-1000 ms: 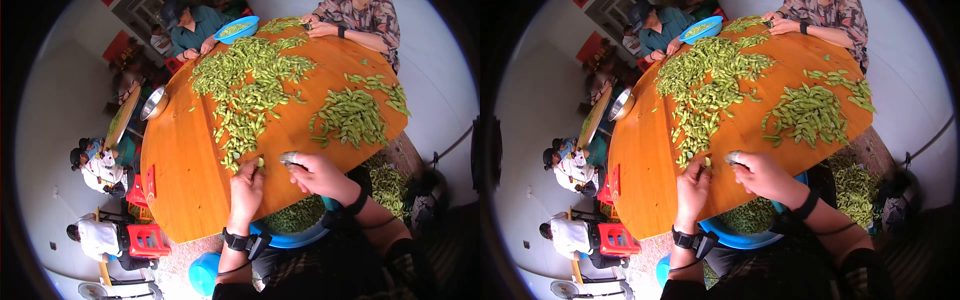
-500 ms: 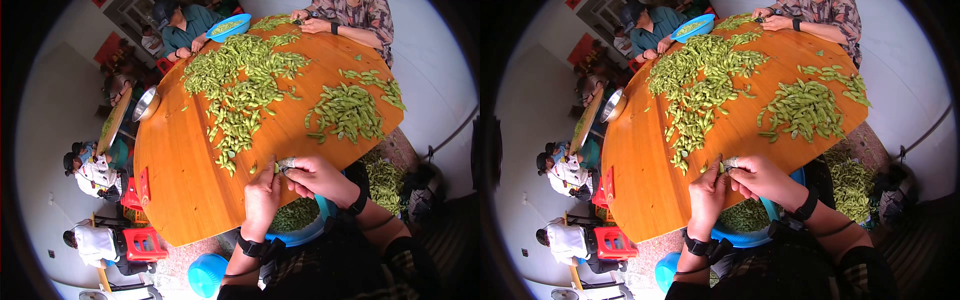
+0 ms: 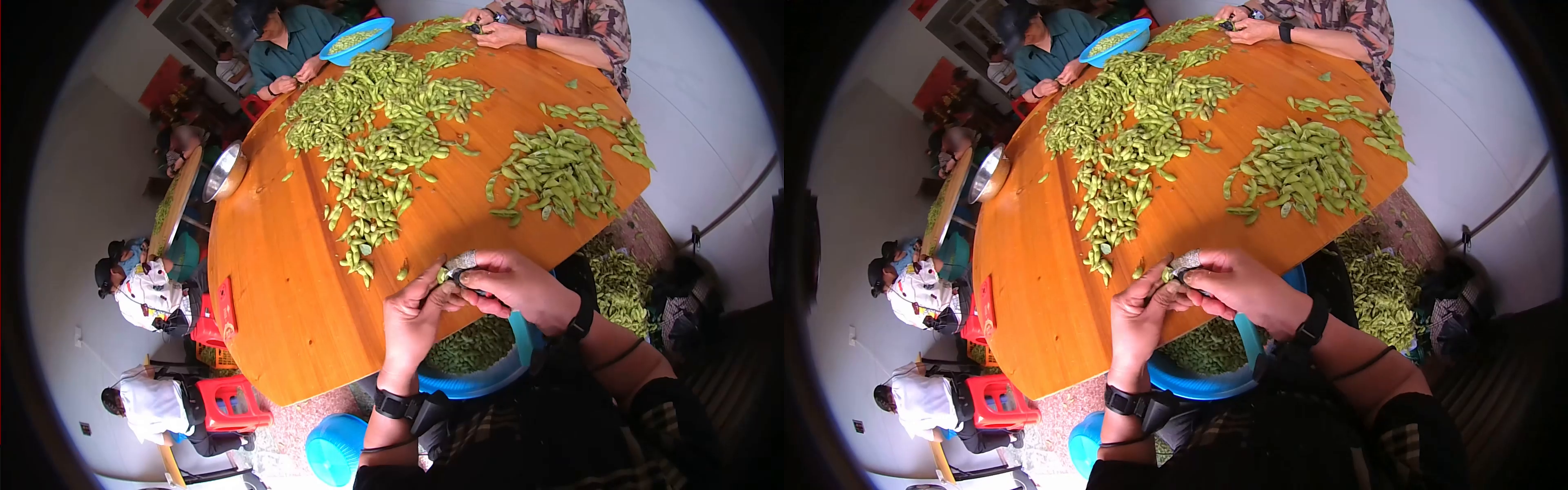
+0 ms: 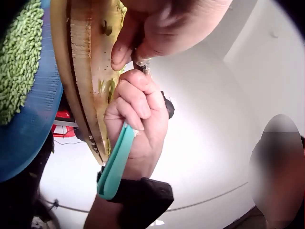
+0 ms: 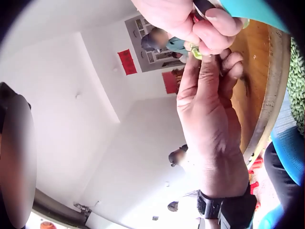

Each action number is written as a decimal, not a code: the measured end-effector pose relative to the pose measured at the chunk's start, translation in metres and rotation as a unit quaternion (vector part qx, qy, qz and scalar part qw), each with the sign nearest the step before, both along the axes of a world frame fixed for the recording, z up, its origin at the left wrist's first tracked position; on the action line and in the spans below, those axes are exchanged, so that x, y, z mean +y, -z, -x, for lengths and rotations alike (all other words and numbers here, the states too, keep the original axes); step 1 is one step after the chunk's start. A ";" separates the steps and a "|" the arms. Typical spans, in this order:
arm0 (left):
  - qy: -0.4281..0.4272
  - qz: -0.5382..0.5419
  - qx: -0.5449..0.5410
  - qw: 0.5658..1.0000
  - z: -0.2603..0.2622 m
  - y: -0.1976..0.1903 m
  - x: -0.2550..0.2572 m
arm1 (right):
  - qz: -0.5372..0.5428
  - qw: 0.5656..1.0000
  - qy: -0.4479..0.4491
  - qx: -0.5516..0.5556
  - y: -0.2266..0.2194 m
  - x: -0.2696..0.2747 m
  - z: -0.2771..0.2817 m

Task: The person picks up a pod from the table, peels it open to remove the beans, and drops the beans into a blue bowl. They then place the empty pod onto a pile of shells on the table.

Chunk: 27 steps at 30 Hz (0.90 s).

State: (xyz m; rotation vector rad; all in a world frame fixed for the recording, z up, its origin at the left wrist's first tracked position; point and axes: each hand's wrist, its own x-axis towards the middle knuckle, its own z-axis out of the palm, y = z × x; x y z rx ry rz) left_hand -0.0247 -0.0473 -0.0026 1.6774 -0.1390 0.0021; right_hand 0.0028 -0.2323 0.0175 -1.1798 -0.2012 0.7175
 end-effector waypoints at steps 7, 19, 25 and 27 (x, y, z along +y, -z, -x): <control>0.091 0.270 0.143 0.948 -0.002 -0.003 0.018 | -0.044 0.997 -0.003 0.057 -0.013 -0.006 -0.001; -0.004 -0.100 -0.026 0.995 0.008 -0.015 -0.004 | 0.117 0.982 0.054 -0.138 -0.011 0.004 0.014; -0.024 0.119 0.040 0.992 0.008 -0.007 -0.011 | 0.067 0.992 0.057 -0.094 -0.009 0.003 0.014; -0.029 0.168 0.042 0.984 0.008 -0.005 -0.012 | 0.041 0.997 0.052 -0.051 -0.015 0.000 0.015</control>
